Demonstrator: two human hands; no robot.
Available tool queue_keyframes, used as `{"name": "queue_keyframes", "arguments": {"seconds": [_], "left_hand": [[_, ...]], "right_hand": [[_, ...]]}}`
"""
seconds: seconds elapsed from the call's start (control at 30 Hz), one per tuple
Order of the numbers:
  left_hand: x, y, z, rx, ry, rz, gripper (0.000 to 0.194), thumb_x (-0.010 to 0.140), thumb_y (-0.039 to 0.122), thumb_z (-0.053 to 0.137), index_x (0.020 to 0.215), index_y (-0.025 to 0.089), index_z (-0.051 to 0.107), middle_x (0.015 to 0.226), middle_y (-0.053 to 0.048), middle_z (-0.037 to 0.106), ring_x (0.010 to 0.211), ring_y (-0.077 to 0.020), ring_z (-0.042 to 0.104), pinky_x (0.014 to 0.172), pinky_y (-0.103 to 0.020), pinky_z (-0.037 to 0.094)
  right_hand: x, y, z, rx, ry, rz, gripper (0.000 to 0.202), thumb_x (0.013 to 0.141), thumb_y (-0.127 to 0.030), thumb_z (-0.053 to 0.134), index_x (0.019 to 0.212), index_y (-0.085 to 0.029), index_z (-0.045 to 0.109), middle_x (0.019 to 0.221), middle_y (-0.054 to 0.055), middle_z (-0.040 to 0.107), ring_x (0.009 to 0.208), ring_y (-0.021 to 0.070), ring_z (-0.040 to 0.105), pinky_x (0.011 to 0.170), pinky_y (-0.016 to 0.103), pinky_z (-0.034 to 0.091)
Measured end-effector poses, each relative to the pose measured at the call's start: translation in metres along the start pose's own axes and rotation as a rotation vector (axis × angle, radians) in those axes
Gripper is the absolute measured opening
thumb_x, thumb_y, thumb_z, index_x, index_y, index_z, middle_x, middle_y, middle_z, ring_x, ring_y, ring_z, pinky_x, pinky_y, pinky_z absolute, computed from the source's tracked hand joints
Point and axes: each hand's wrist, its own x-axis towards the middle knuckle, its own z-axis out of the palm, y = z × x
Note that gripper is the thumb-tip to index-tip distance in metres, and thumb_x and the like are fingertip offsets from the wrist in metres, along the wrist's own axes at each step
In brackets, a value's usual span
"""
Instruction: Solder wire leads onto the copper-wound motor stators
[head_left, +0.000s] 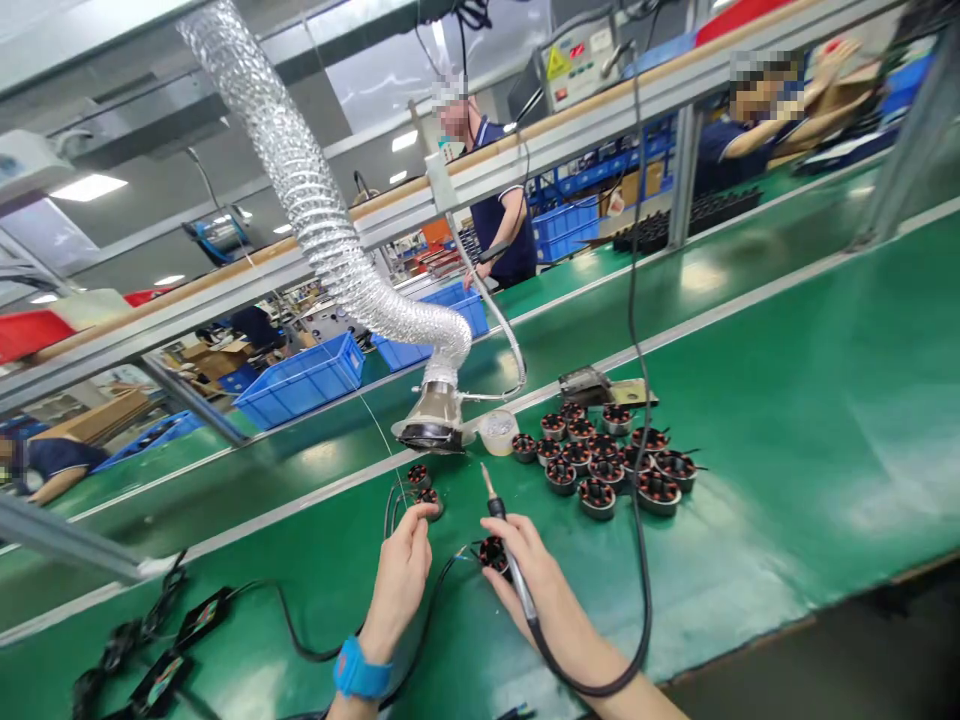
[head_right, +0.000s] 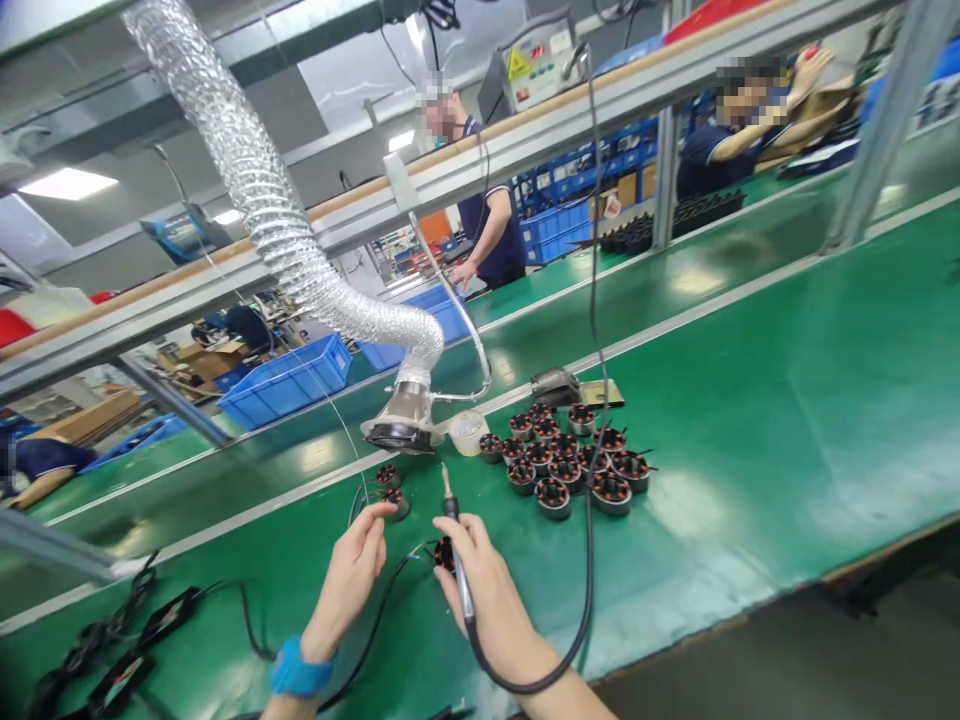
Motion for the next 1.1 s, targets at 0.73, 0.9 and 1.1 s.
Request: {"name": "queue_keyframes", "arguments": {"seconds": [0.73,0.9,1.1], "left_hand": [[0.058,-0.005,0.013,-0.226,-0.776,-0.31,0.05,0.061,0.056,0.08,0.061,0.015,0.053,0.054,0.004,0.052,0.041,-0.0042,0.033,0.044,-0.024,0.019],[0.055,-0.008,0.013,-0.307,-0.719,-0.378,0.046,0.059,0.051,0.082,0.06,0.014,0.054,0.053,0.003,0.054,0.041,-0.0042,0.035,0.045,-0.023,0.02],[0.058,-0.001,-0.001,-0.236,-0.835,-0.312,0.045,0.068,0.056,0.071,0.067,0.012,0.066,0.063,-0.003,0.063,0.043,-0.0063,0.041,0.048,-0.025,0.028]], "right_hand": [[-0.001,0.015,0.009,0.038,-0.024,0.105,0.068,0.075,0.007,0.05,0.132,-0.03,0.047,0.121,0.006,0.049,0.092,0.0155,0.064,0.085,0.026,0.054],[-0.004,0.031,0.016,0.022,-0.017,0.068,0.056,0.084,-0.004,0.048,0.133,-0.031,0.047,0.124,0.007,0.048,0.098,0.0161,0.065,0.087,0.026,0.055],[-0.003,0.05,0.026,-0.036,0.046,0.0,0.043,0.092,-0.019,0.047,0.133,-0.031,0.049,0.123,0.007,0.05,0.096,0.0157,0.067,0.08,0.023,0.058]]}}
